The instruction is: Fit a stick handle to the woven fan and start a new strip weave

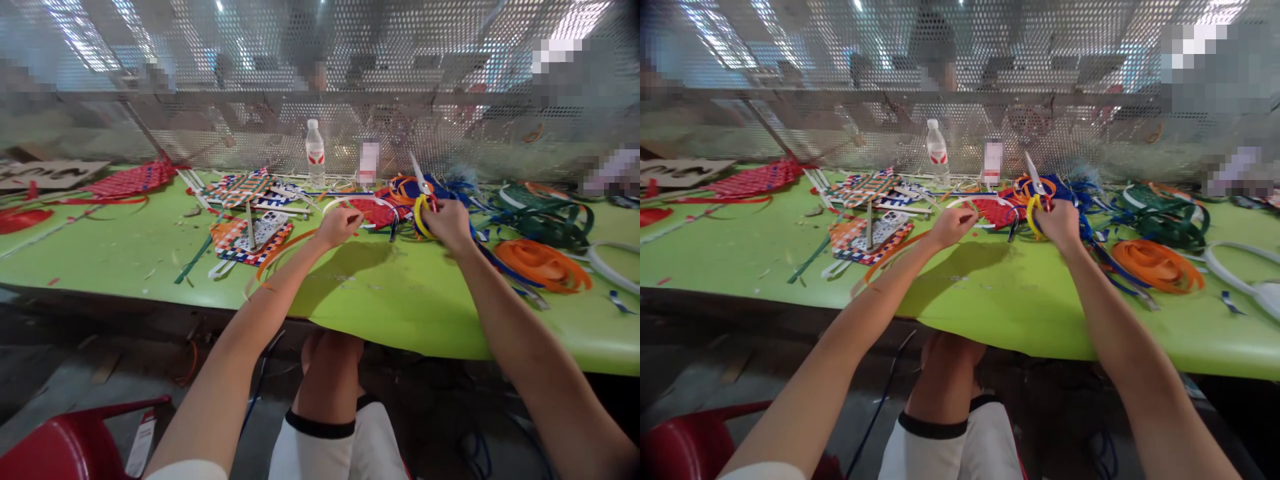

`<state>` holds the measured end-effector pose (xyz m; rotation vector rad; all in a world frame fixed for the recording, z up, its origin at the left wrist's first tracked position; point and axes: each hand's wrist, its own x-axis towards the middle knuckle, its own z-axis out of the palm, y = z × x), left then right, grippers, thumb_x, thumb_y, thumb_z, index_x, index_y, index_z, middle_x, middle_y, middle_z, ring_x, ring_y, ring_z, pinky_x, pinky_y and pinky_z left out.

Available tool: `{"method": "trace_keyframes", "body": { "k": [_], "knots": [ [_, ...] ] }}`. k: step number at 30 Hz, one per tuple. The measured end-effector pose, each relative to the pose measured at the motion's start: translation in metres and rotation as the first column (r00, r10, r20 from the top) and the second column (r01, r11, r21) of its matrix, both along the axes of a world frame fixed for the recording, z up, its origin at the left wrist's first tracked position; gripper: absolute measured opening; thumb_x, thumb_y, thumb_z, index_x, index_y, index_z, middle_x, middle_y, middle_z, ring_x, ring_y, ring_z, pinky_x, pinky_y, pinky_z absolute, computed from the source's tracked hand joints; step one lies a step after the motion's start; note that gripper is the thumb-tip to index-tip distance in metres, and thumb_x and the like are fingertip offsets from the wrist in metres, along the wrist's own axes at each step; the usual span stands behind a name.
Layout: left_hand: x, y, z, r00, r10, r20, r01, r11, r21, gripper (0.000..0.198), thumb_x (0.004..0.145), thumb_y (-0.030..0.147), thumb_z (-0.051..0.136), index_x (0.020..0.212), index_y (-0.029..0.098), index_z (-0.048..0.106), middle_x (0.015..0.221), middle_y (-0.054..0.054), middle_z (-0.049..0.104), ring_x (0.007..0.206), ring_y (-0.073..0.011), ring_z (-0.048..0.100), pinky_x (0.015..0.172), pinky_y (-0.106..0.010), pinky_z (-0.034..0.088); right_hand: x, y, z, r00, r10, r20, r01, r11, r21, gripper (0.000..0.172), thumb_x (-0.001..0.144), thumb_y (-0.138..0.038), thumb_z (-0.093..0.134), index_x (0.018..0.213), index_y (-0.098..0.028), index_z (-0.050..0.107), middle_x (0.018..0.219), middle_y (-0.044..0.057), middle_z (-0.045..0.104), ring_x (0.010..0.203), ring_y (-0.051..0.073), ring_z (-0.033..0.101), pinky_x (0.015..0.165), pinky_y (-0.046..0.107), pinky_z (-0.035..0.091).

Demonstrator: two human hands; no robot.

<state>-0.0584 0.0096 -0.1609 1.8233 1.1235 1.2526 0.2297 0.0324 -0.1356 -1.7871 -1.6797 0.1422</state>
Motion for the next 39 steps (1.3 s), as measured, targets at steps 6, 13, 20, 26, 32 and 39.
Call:
{"method": "trace_keyframes", "body": {
  "k": [6,13,20,26,32,39],
  "knots": [
    [0.001,0.000,-0.008,0.956,0.047,-0.288,0.019,0.975,0.223,0.034,0.093,0.019,0.062,0.060,0.022,0.056,0.058,0.001,0.047,0.058,-0.0169,0.037,0.064,-0.030,0.019,0.044,0.009,0.006,0.959,-0.163,0.231,0.198,0.970,-0.140,0.035,0.085,-0.042,0.087,0.073,-0.020,0.063,0.074,0.013,0.060,0.079,0.027,0.060,0.069,0.040,0.036],
    [0.001,-0.002,-0.009,0.884,0.141,-0.445,0.019,0.942,0.335,0.031,0.100,0.025,0.053,0.069,0.022,0.059,0.066,-0.002,0.058,0.061,-0.0174,0.042,0.065,-0.031,0.019,0.035,0.003,0.003,0.908,-0.213,0.361,0.247,0.968,-0.049,0.023,0.094,-0.023,0.073,0.110,-0.006,0.075,0.122,0.034,0.067,0.115,0.038,0.061,0.086,0.045,0.043],
    [0.002,-0.003,-0.010,0.817,0.196,-0.542,0.033,0.923,0.383,0.033,0.103,0.029,0.048,0.077,0.021,0.067,0.073,-0.006,0.069,0.065,-0.0194,0.055,0.064,-0.031,0.023,0.020,0.005,-0.016,0.943,-0.125,0.309,0.052,0.971,0.234,0.034,0.095,-0.015,0.054,0.128,-0.010,0.065,0.137,0.030,0.058,0.128,0.043,0.053,0.101,0.059,0.046],
    [0.002,0.000,-0.012,0.766,0.233,-0.600,0.038,0.914,0.403,0.036,0.107,0.032,0.047,0.092,0.019,0.077,0.081,-0.011,0.076,0.072,-0.0236,0.067,0.063,-0.033,0.028,-0.013,0.004,-0.021,0.911,0.323,0.257,-0.393,0.868,0.303,0.022,0.101,-0.026,0.053,0.110,-0.021,0.073,0.115,0.016,0.071,0.115,0.033,0.064,0.100,0.049,0.053],
    [0.004,-0.002,-0.015,0.738,0.219,-0.638,0.082,0.910,0.407,0.038,0.110,0.035,0.046,0.104,0.019,0.080,0.093,-0.011,0.081,0.081,-0.0241,0.073,0.064,-0.032,0.032,-0.047,-0.010,-0.033,0.686,0.713,0.144,-0.725,0.655,0.213,0.028,0.102,-0.041,0.063,0.116,-0.024,0.080,0.106,0.012,0.080,0.096,0.030,0.073,0.089,0.044,0.056],
    [0.011,-0.006,-0.014,0.717,0.187,-0.672,0.126,0.913,0.388,0.035,0.113,0.036,0.048,0.113,0.021,0.079,0.099,-0.012,0.083,0.086,-0.0251,0.075,0.066,-0.032,0.036,-0.045,-0.015,-0.035,0.729,0.613,0.304,-0.680,0.697,0.227,0.027,0.105,-0.039,0.059,0.106,-0.025,0.082,0.103,0.011,0.082,0.097,0.029,0.073,0.084,0.041,0.054]
  ]
}}
